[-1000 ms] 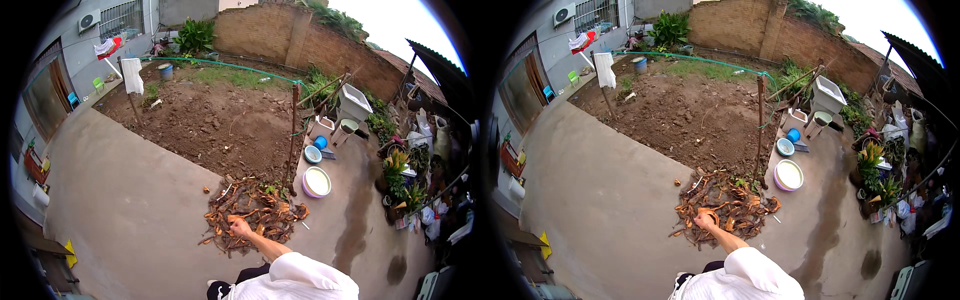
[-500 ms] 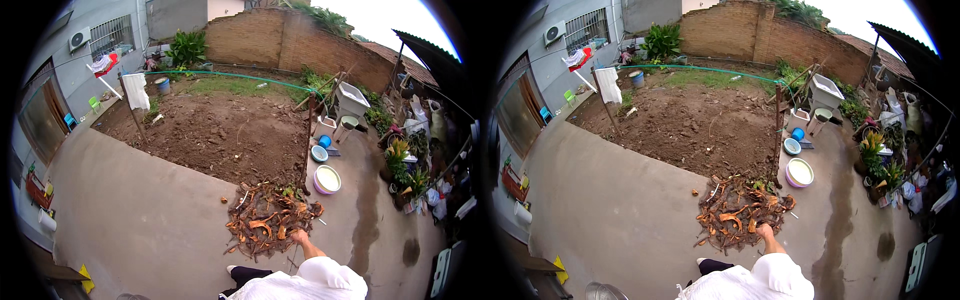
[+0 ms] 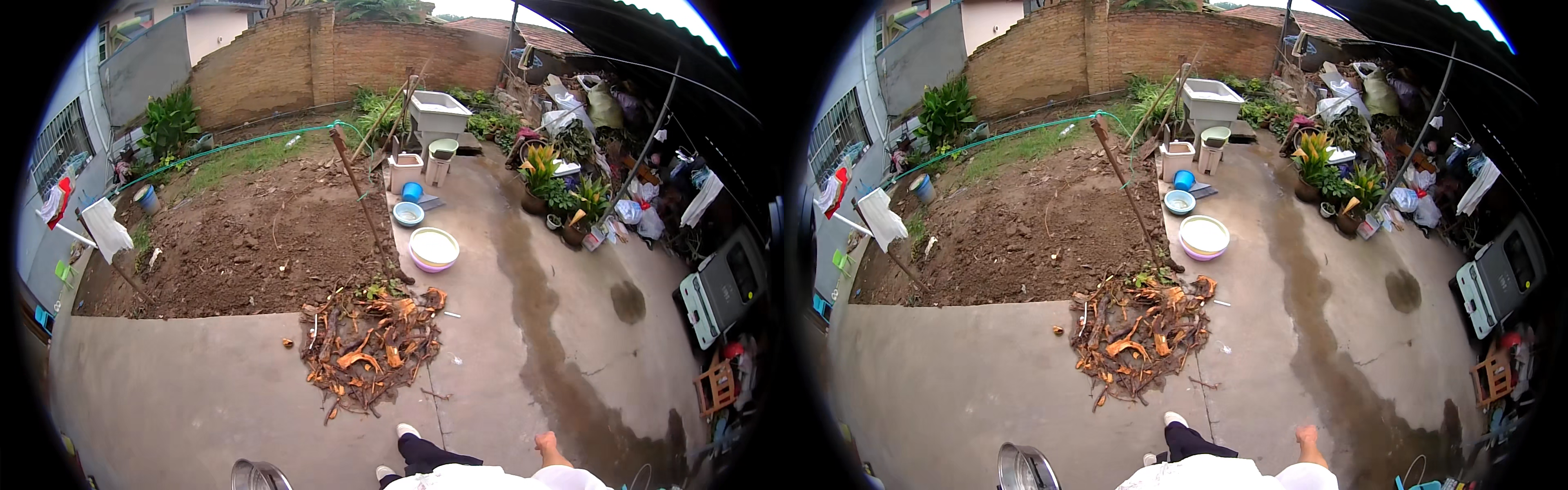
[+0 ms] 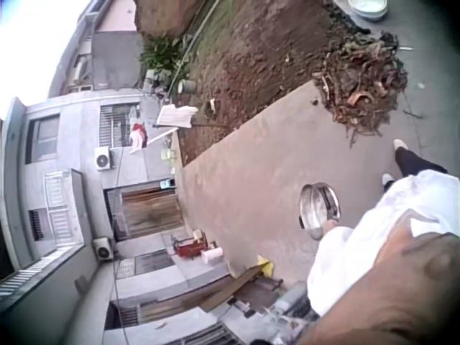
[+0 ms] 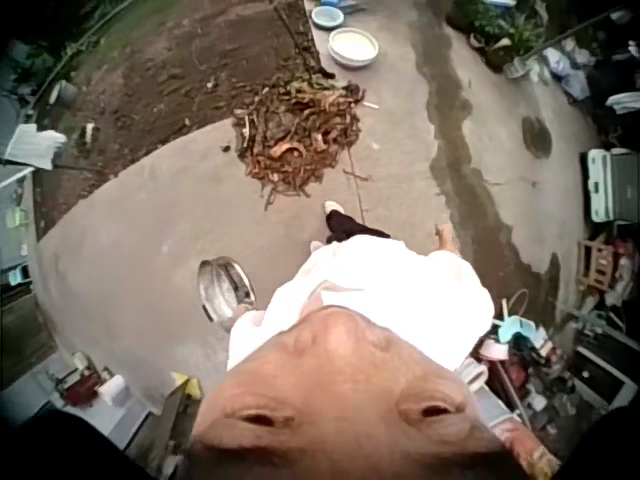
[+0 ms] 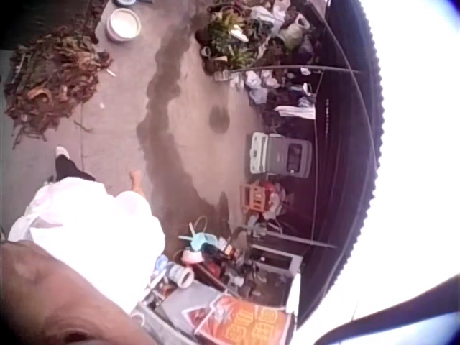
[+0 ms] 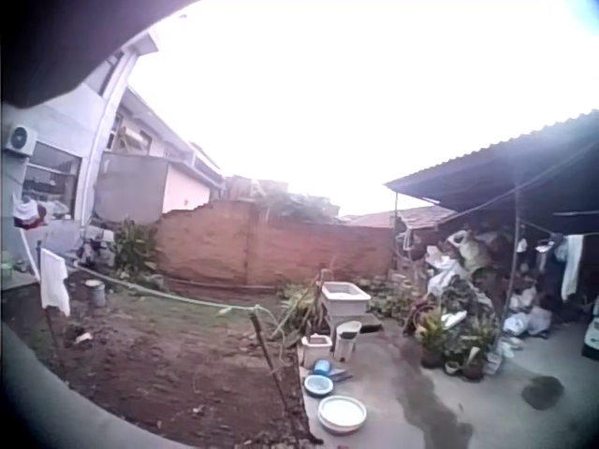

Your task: The person washes a metal steamer pot and its perforated insert by hand in an outdoor sink, using water and a cloth to scrub the surfaces.

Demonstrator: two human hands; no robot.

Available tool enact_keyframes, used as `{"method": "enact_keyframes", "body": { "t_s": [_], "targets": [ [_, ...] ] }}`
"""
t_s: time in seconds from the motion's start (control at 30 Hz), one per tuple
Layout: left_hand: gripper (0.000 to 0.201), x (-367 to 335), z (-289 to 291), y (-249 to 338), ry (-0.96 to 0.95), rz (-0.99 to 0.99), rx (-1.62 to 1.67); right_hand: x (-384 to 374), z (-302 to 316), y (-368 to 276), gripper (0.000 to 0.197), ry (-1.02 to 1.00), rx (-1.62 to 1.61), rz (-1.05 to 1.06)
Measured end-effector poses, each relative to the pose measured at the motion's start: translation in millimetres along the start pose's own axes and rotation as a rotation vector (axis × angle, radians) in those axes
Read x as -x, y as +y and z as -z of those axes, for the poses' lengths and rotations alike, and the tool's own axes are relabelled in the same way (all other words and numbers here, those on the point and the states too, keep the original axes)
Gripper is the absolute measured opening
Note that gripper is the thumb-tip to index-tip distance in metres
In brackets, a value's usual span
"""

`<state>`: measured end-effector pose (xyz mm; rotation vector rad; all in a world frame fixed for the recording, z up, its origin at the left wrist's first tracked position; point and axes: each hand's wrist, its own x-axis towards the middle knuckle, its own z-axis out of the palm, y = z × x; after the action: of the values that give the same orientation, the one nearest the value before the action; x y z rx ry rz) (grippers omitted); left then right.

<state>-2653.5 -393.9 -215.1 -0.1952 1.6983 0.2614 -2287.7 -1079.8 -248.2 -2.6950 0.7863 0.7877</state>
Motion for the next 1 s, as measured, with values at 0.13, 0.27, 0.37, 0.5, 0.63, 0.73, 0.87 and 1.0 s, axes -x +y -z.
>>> {"method": "enact_keyframes", "body": {
  "t_s": [0.13,0.27,0.37,0.5,0.63,0.73,0.87,1.0],
  "targets": [
    [0.048,-2.2,-41.9,-32.0,0.050,0.013,-0.028,-1.7,21.7,76.5,0.020,0.105,-0.332,-0.304],
    [0.049,-0.5,-128.7,-80.3,0.055,-0.013,-0.063,-39.2,28.6,115.0,0.017,-0.009,-0.599,-0.407],
    [0.045,-42.2,-258.2,-143.3,-0.074,0.114,-0.194,-130.5,-1.0,238.5,0.017,0.104,-0.838,-0.410],
    [0.047,6.4,-389.6,-212.9,0.117,-0.089,-0.212,-202.4,43.5,143.2,0.020,0.070,-0.919,-0.600],
    [0.047,39.8,-528.9,-304.0,0.037,-0.086,-0.264,-322.3,136.3,94.4,0.023,0.235,-0.948,-0.471],
    [0.046,52.1,-637.9,-357.0,0.042,-0.111,-0.235,-408.5,231.5,-0.9,0.027,0.208,-0.962,-0.329],
    [0.037,51.4,-789.7,-407.6,-0.109,0.000,-0.340,-540.1,326.7,-100.4,0.028,0.279,-1.009,-0.159],
    [0.042,75.3,-936.0,-446.5,-0.146,0.028,-0.313,-660.8,367.5,-152.5,0.032,0.330,-0.937,-0.063]
  ]
}}
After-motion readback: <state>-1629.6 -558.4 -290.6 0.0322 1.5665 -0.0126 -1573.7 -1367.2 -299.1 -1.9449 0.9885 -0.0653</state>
